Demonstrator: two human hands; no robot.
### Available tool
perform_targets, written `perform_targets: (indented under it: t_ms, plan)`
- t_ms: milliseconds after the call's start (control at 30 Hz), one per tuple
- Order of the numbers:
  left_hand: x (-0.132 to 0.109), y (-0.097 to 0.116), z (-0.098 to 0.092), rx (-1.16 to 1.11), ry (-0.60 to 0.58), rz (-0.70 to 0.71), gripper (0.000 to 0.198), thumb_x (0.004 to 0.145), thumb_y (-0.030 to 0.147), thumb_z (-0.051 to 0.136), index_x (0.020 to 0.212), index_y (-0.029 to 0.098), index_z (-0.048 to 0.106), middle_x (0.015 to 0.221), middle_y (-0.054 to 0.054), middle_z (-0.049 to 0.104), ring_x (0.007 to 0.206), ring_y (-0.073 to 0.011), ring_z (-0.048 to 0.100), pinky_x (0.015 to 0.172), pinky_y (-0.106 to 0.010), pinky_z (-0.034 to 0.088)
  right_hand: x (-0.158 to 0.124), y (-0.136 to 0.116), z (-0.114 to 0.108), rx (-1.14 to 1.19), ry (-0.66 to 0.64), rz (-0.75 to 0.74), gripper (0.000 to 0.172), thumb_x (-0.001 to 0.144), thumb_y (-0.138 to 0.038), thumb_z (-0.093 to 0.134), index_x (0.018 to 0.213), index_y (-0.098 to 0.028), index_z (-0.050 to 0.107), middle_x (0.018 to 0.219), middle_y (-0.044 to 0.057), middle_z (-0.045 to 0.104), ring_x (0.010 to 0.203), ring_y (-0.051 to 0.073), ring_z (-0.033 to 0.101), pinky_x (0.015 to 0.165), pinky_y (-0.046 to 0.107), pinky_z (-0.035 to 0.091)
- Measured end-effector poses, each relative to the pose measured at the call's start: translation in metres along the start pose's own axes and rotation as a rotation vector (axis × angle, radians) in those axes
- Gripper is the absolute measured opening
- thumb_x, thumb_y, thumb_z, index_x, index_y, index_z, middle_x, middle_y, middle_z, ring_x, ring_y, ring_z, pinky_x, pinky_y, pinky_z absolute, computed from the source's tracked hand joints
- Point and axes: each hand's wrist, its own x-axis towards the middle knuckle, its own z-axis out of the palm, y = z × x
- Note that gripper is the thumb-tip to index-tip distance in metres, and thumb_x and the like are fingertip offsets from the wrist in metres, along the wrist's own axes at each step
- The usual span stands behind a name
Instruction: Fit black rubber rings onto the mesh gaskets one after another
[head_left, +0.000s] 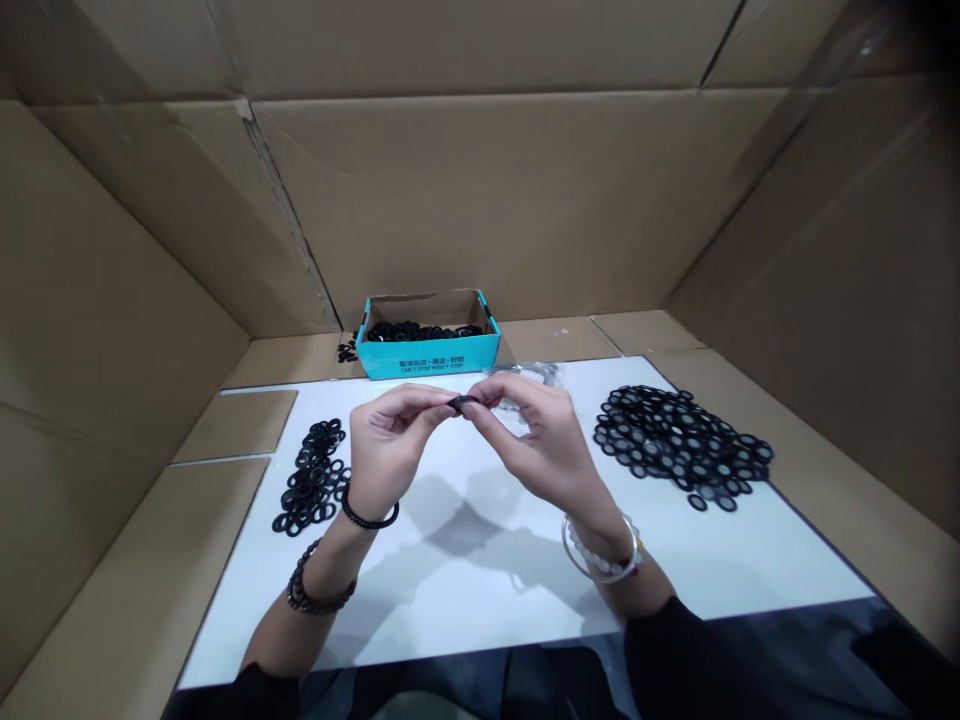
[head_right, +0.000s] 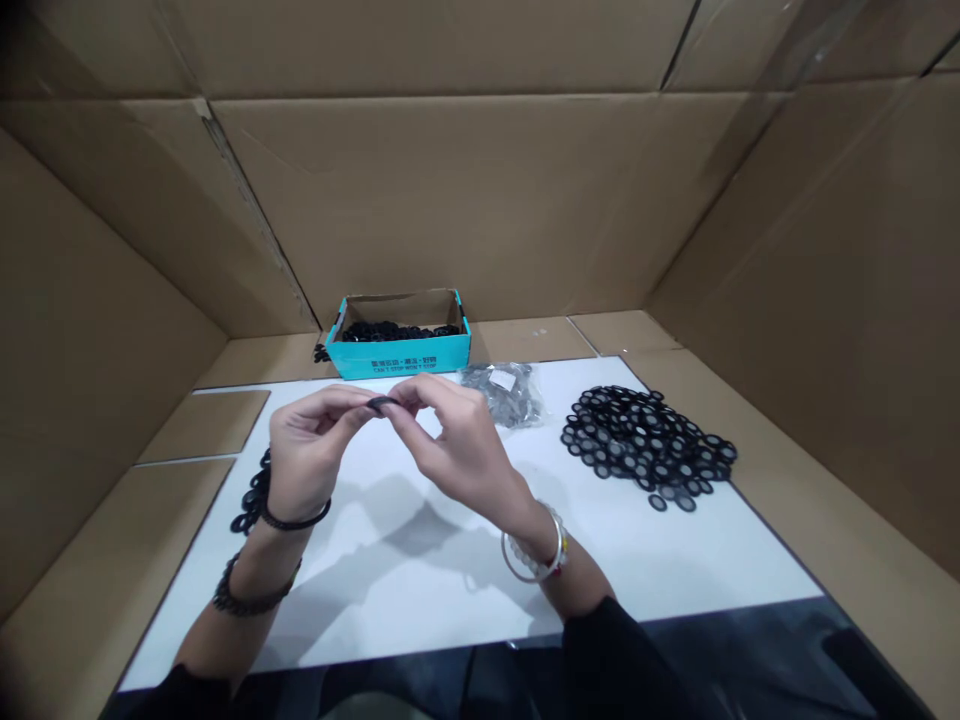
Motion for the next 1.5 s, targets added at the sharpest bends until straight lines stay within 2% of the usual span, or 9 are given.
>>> perform_targets:
  t_ms: [167, 367, 533, 667, 767, 933, 1133, 1333, 1500]
  plan:
    - [0.001, 0.0, 0.0, -0.039, -0.009, -0.025, 0.005, 0.062, 0.021, 0.075, 0.063, 0.018, 0.07, 0.067, -0.002, 0.07, 0.064, -0.0151, 0.065, 0.062, -0.025, 0.054, 0.001, -0.001, -0.002, 0.009, -0.024, 0.038, 0.007, 0.082, -0.019, 0.056, 0.075, -0.017, 0.058, 0.07, 0.0, 0.061, 0.064, 0.01, 0.055, 0.062, 0.023, 0.043]
    - [0.004, -0.004, -0.001, -0.155, -0.116, -0.19, 0.01, 0.067, 0.025, 0.071, 0.068, 0.016, 0.068, 0.072, -0.003, 0.07, 0.068, -0.0139, 0.064, 0.065, -0.024, 0.052, 0.004, 0.005, -0.002, 0.178, -0.083, 0.185, 0.017, 0.077, -0.024, 0.063, 0.063, -0.016, 0.056, 0.062, 0.0, 0.062, 0.06, 0.011, 0.056, 0.057, 0.023, 0.043]
    - [0.005, -0.006, -0.001, -0.159, -0.161, -0.304, 0.021, 0.067, 0.033, 0.07, 0.071, 0.014, 0.063, 0.068, -0.002, 0.065, 0.056, -0.0112, 0.059, 0.054, -0.022, 0.049, 0.004, 0.012, -0.002, 0.27, -0.103, 0.29, 0.02, 0.073, -0.029, 0.066, 0.062, -0.015, 0.059, 0.061, 0.001, 0.062, 0.059, 0.012, 0.057, 0.054, 0.024, 0.043]
    - [0.004, -0.005, 0.001, -0.138, -0.18, -0.258, 0.024, 0.066, 0.036, 0.07, 0.07, 0.014, 0.059, 0.069, -0.002, 0.061, 0.058, -0.0111, 0.056, 0.055, -0.023, 0.048, 0.005, 0.014, -0.002, 0.314, -0.144, 0.301, 0.022, 0.073, -0.032, 0.067, 0.062, -0.016, 0.057, 0.062, 0.001, 0.061, 0.061, 0.012, 0.056, 0.055, 0.024, 0.042]
    - [0.001, -0.004, 0.003, -0.081, -0.21, -0.179, 0.023, 0.073, 0.037, 0.063, 0.073, 0.016, 0.054, 0.072, -0.001, 0.055, 0.057, -0.0092, 0.05, 0.054, -0.022, 0.046, 0.006, 0.012, -0.002, 0.303, -0.181, 0.26, 0.021, 0.076, -0.031, 0.064, 0.064, -0.016, 0.055, 0.064, 0.0, 0.06, 0.062, 0.012, 0.055, 0.057, 0.024, 0.042]
    - [-0.003, -0.006, 0.003, 0.202, -0.194, -0.041, 0.014, 0.083, 0.031, 0.051, 0.079, 0.018, 0.05, 0.075, 0.0, 0.05, 0.055, -0.008, 0.042, 0.052, -0.02, 0.04, 0.006, 0.011, 0.002, 0.128, -0.131, 0.135, 0.02, 0.082, -0.027, 0.056, 0.066, -0.017, 0.05, 0.064, -0.001, 0.054, 0.06, 0.01, 0.048, 0.056, 0.024, 0.037]
    - [-0.002, -0.01, 0.0, 0.299, -0.243, -0.041, 0.013, 0.084, 0.029, 0.049, 0.079, 0.018, 0.051, 0.072, 0.0, 0.051, 0.053, -0.0088, 0.043, 0.051, -0.021, 0.039, 0.002, 0.018, 0.008, 0.108, -0.078, 0.073, 0.019, 0.084, -0.024, 0.053, 0.067, -0.018, 0.048, 0.064, -0.001, 0.052, 0.061, 0.011, 0.046, 0.054, 0.024, 0.035]
    - [0.003, -0.014, 0.001, 0.354, -0.182, 0.024, 0.009, 0.082, 0.026, 0.051, 0.078, 0.019, 0.055, 0.071, 0.0, 0.053, 0.051, -0.009, 0.043, 0.049, -0.021, 0.038, 0.003, 0.016, 0.006, 0.044, -0.035, 0.021, 0.018, 0.085, -0.021, 0.051, 0.067, -0.019, 0.046, 0.064, 0.0, 0.05, 0.061, 0.012, 0.044, 0.059, 0.026, 0.036]
    - [0.006, -0.012, 0.003, 0.245, -0.098, 0.01, 0.01, 0.08, 0.024, 0.053, 0.073, 0.018, 0.056, 0.071, -0.001, 0.054, 0.053, -0.0096, 0.047, 0.05, -0.021, 0.041, 0.002, 0.013, 0.007, -0.016, -0.011, 0.022, 0.017, 0.084, -0.02, 0.051, 0.068, -0.019, 0.046, 0.064, 0.0, 0.048, 0.061, 0.012, 0.043, 0.059, 0.027, 0.036]
